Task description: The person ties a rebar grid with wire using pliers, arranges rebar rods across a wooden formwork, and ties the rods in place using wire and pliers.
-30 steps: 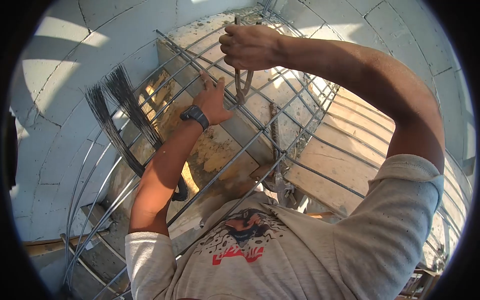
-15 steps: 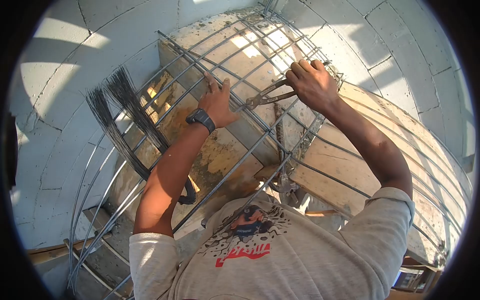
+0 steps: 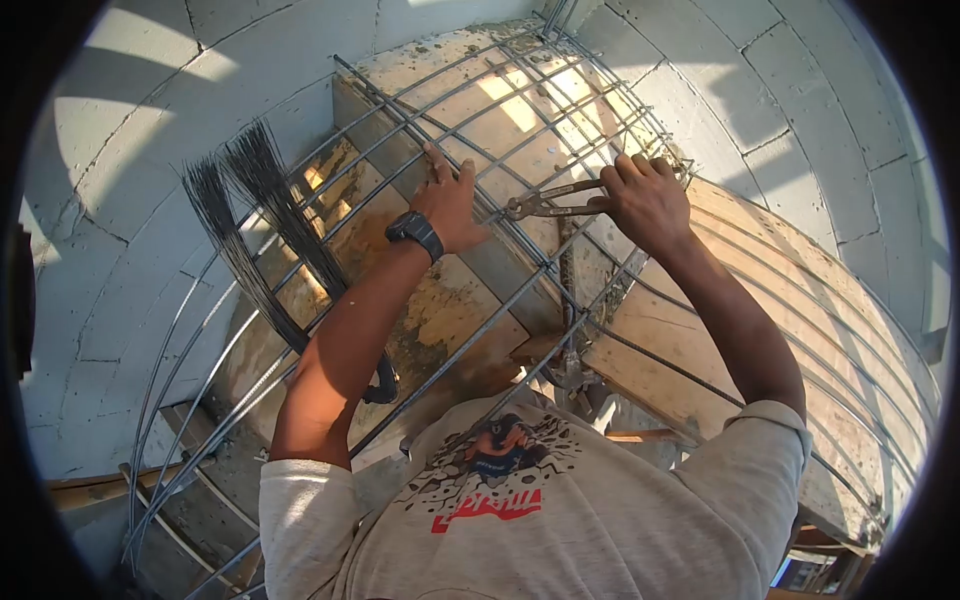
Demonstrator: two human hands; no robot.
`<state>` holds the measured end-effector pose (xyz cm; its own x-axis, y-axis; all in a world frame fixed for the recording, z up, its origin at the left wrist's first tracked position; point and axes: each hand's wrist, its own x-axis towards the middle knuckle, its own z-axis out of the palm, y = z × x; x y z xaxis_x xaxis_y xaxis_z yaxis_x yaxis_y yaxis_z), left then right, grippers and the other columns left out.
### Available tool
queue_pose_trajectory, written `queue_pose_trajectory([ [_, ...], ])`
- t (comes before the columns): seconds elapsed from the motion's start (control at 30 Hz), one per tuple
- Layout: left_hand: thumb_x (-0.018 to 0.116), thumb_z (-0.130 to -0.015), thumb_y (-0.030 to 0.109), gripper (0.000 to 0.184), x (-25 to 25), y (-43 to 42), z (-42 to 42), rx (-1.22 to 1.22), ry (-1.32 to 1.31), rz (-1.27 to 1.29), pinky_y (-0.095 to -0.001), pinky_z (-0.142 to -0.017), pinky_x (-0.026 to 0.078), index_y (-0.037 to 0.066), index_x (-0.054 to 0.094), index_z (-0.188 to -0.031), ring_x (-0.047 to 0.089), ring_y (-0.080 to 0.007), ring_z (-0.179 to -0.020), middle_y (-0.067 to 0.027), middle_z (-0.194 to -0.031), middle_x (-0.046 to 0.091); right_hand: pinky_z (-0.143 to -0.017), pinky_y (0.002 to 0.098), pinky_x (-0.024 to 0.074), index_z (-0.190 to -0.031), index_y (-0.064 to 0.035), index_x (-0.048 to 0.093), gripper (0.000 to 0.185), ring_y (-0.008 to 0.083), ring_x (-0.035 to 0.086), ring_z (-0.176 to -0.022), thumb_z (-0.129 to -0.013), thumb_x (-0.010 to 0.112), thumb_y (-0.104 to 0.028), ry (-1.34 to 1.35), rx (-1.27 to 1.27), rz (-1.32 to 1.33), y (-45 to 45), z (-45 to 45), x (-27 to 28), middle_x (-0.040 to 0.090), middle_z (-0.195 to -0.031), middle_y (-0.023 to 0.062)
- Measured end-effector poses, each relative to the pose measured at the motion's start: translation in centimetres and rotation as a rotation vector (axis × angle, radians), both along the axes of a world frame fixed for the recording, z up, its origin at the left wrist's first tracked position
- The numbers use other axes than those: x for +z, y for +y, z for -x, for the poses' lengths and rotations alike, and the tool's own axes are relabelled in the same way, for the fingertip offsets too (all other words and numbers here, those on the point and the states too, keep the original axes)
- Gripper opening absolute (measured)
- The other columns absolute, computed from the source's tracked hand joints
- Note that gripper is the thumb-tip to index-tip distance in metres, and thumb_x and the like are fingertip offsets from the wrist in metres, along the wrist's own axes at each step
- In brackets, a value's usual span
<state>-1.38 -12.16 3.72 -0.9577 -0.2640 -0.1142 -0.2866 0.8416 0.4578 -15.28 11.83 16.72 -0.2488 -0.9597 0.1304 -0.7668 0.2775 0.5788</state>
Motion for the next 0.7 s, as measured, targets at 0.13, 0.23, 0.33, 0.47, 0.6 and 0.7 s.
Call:
queue_pose_trajectory([
  [0.13, 0.083, -0.079, 0.048, 0.116, 0.4, 0.0, -0.3, 0.000, -0.047, -0.009, -0.0544, -0.121, 0.038, 0.003, 0.018, -0.164, 0.059, -0.0465, -0.129, -0.0429, -0.162, 0.011, -0.081, 0.0351, 0.0486, -0.100, -0.0097, 0.066, 0.050, 0.0189, 0.060, -0.098, -0.082, 0.071, -0.056, 0.081, 0.204, -0.233, -4.8, 1.1, 3.5, 0.060, -0.099, 0.0033],
  [0.23, 0.083, -0.075, 0.045, 0.111, -1.1, -0.3, 0.0, -0.021, 0.045, -0.041, -0.0574, -0.113, 0.043, 0.002, 0.026, -0.160, 0.051, -0.0601, -0.130, -0.0539, -0.155, 0.000, -0.074, 0.0393, 0.0550, -0.090, -0.0034, 0.069, 0.056, 0.0239, 0.068, -0.087, -0.086, 0.070, -0.060, -0.038, -0.067, -0.551, -8.6, -1.4, 6.2, 0.067, -0.087, 0.0088],
  [0.33, 0.083, -0.075, 0.044, 0.109, -1.4, 0.0, -0.1, 0.005, 0.105, -0.010, -0.0578, -0.115, 0.041, 0.003, 0.027, -0.159, 0.056, -0.0594, -0.125, -0.0532, -0.155, 0.002, -0.075, 0.0497, 0.0564, -0.087, 0.0031, 0.067, 0.059, 0.0366, 0.072, -0.079, -0.090, 0.074, -0.055, -0.478, -0.713, -0.895, -12.3, -4.7, 9.0, 0.071, -0.079, 0.0189],
  [0.47, 0.084, -0.074, 0.044, 0.108, -1.6, 0.2, 0.2, 0.030, 0.149, 0.027, -0.0581, -0.118, 0.036, 0.004, 0.029, -0.157, 0.054, -0.0600, -0.127, -0.0529, -0.156, 0.002, -0.079, 0.0498, 0.0561, -0.104, -0.0027, 0.067, 0.041, 0.0385, 0.072, -0.090, -0.087, 0.080, -0.037, -0.464, -0.579, -0.626, -7.6, -6.3, 6.9, 0.072, -0.088, 0.0181],
  [0.6, 0.085, -0.074, 0.047, 0.110, -1.2, -0.2, 0.2, 0.039, 0.107, 0.008, -0.0596, -0.119, 0.033, 0.003, 0.029, -0.158, 0.048, -0.0595, -0.134, -0.0530, -0.156, 0.002, -0.079, 0.0525, 0.0546, -0.107, -0.0049, 0.061, 0.040, 0.0412, 0.071, -0.089, -0.091, 0.077, -0.038, -0.599, -0.759, -0.166, 1.1, -8.6, -0.9, 0.073, -0.090, 0.0182],
  [0.7, 0.084, -0.074, 0.050, 0.112, -1.6, 0.3, -0.3, 0.021, 0.092, 0.053, -0.0641, -0.118, 0.032, 0.003, 0.028, -0.159, 0.041, -0.0586, -0.141, -0.0540, -0.155, 0.002, -0.076, 0.0527, 0.0549, -0.109, -0.0054, 0.057, 0.042, 0.0441, 0.070, -0.085, -0.090, 0.078, -0.036, -0.627, -0.648, -0.248, 1.3, -7.5, 0.1, 0.071, -0.086, 0.0196],
])
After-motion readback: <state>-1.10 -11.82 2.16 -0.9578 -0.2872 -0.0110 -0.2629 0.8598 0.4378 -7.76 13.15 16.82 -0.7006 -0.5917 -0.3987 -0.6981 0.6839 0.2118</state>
